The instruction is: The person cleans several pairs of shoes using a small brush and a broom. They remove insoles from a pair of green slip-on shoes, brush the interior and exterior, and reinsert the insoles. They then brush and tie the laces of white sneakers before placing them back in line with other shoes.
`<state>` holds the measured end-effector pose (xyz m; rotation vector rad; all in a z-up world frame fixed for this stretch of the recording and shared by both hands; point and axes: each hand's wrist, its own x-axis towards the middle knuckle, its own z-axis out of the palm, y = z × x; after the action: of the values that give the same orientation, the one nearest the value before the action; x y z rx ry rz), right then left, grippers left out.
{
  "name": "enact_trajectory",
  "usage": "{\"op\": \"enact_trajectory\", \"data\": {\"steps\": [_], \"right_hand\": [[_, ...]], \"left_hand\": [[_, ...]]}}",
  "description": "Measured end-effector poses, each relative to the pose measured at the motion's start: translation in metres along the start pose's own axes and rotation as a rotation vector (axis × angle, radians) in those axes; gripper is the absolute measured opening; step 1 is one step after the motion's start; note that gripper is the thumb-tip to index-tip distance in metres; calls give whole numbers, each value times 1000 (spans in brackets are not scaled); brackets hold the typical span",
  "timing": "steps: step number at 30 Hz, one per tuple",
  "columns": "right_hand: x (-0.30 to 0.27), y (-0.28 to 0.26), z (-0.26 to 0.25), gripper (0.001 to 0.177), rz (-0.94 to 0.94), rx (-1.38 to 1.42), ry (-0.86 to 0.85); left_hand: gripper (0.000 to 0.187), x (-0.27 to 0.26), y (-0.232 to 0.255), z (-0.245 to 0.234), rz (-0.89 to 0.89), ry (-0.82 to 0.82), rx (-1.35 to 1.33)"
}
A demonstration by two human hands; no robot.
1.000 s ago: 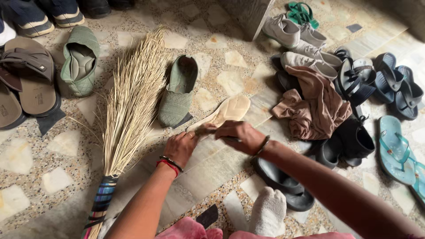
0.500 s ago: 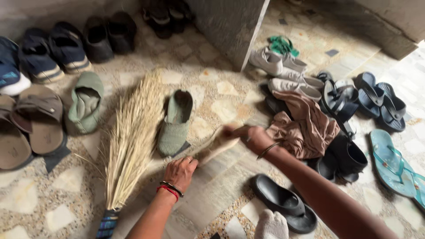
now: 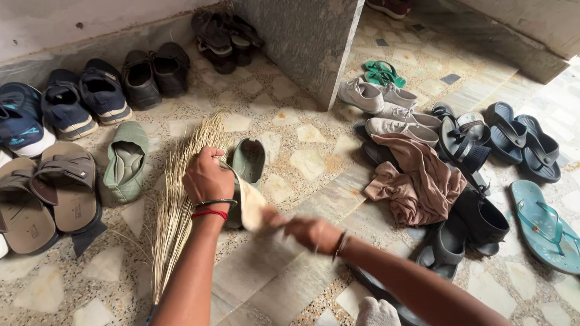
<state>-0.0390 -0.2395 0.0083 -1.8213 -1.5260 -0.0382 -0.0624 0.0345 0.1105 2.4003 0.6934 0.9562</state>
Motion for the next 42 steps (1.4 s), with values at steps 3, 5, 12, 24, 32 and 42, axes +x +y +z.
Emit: {"op": "enact_trajectory", "data": {"steps": [3, 5, 12, 24, 32, 42], "right_hand": [[8, 44, -32, 19, 1002, -334, -238], [5, 49, -47, 20, 693, -210, 65], [6, 49, -13, 16, -42, -46, 93], [41, 58, 28, 21, -86, -48, 93], [60, 71, 37, 28, 284, -26, 159], [66, 154, -29, 25, 777, -308, 478]], "left_hand": [[23, 4, -10, 3, -2, -67, 2], [21, 8, -17, 8, 63, -134, 16], [38, -12, -18, 52, 91, -869, 304], [47, 54, -26, 67, 51, -932, 438], [24, 73, 4, 35, -45, -782, 359], [31, 63, 5, 50, -27, -839, 359]]}}
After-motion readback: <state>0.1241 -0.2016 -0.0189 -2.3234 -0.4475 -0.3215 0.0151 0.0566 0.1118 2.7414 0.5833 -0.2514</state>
